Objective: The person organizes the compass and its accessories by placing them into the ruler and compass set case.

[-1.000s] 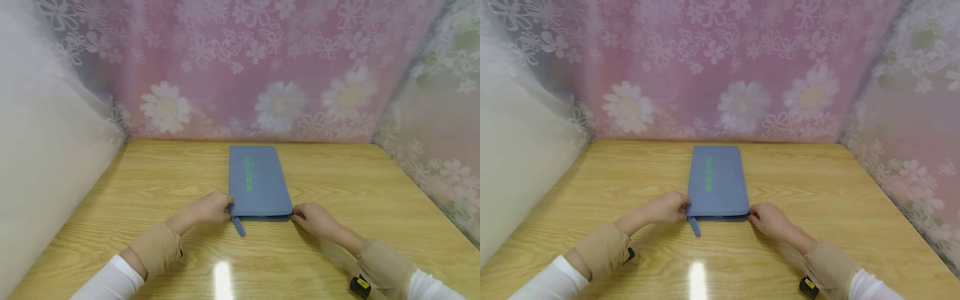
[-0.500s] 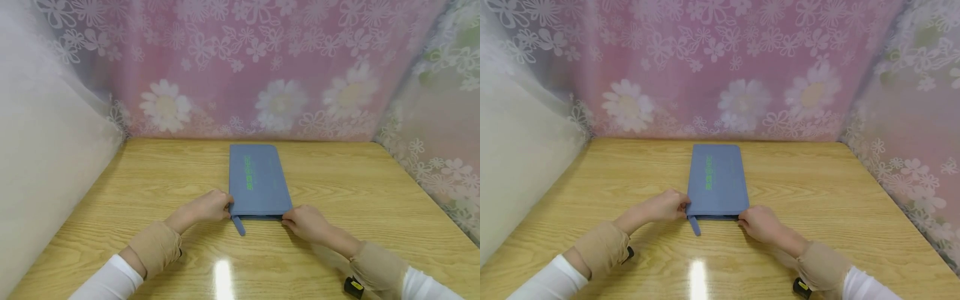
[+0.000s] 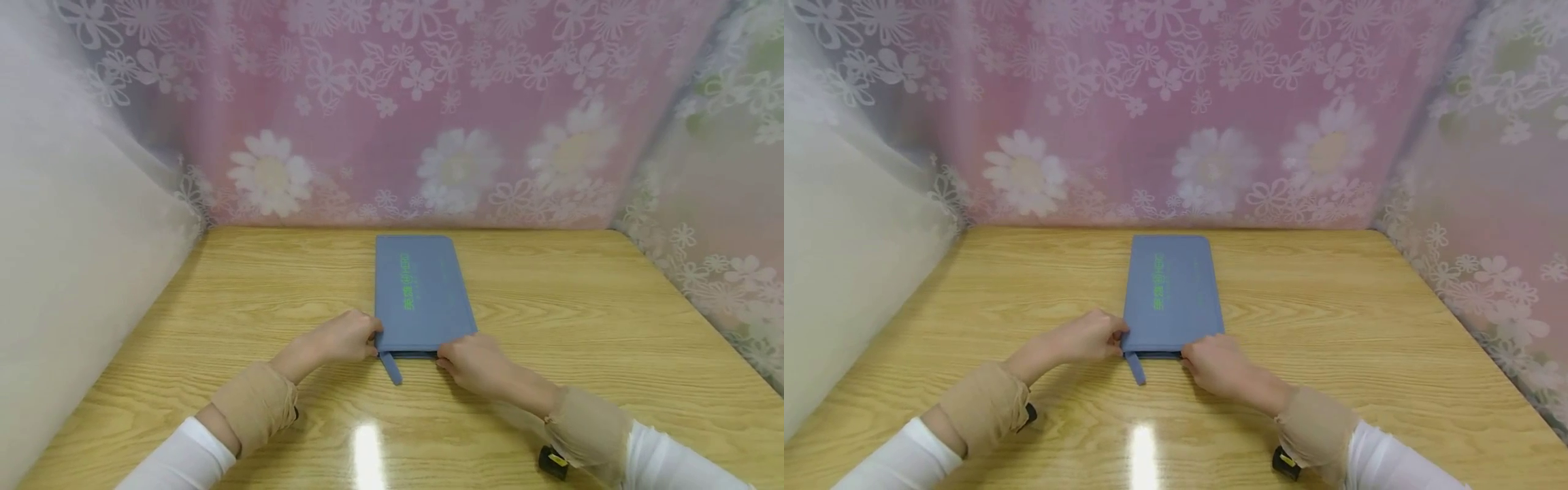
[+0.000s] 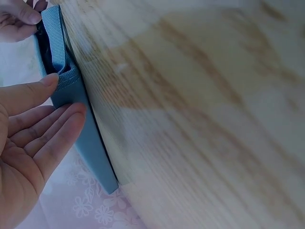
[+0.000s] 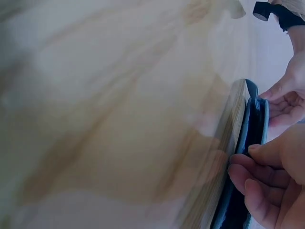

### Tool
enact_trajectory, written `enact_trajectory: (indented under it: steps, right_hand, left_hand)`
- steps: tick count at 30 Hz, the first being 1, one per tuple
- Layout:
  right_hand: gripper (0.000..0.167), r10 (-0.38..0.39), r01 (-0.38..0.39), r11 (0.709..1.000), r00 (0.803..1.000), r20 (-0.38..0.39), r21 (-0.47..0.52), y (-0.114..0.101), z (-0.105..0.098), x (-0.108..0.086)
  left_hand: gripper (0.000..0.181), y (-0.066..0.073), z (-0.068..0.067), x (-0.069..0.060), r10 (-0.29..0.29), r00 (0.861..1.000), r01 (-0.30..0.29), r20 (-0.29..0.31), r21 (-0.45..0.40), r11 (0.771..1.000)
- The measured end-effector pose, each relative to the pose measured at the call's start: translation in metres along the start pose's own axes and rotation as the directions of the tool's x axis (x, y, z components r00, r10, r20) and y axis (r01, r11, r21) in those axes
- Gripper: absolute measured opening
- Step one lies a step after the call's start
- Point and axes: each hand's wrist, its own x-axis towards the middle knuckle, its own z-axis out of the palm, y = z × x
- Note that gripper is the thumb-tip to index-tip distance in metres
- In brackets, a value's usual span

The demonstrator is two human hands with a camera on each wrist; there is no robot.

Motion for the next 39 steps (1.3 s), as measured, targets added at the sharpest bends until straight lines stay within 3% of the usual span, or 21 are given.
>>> enact_trajectory:
  steps: [12,20,30,39]
  right_hand:
    - [0.023,-0.065,0.066,0.997,0.998,-0.019,0.044,-0.009,0.007,0.014]
    - [0.021,-0.069,0.071,0.996,0.997,-0.044,0.056,-0.014,0.008,0.019]
    - [0.02,-0.05,0.048,0.996,0.998,0.028,0.068,-0.02,0.009,0.03]
    - [0.027,-0.07,0.067,0.996,0.996,0.052,0.051,-0.027,0.014,0.037]
  left_hand:
    - [0.011,-0.002,0.0,0.0,0.013,1.0,-0.012,-0.017,0.014,1.0]
    - [0.012,-0.001,0.0,0.001,-0.004,1.0,0.004,-0.011,0.017,1.0]
    - [0.012,-0.002,0.0,0.003,0.04,0.999,-0.039,-0.031,0.046,0.998]
    - [0.009,-0.004,0.002,0.001,0.022,1.0,-0.021,-0.012,0.022,1.0]
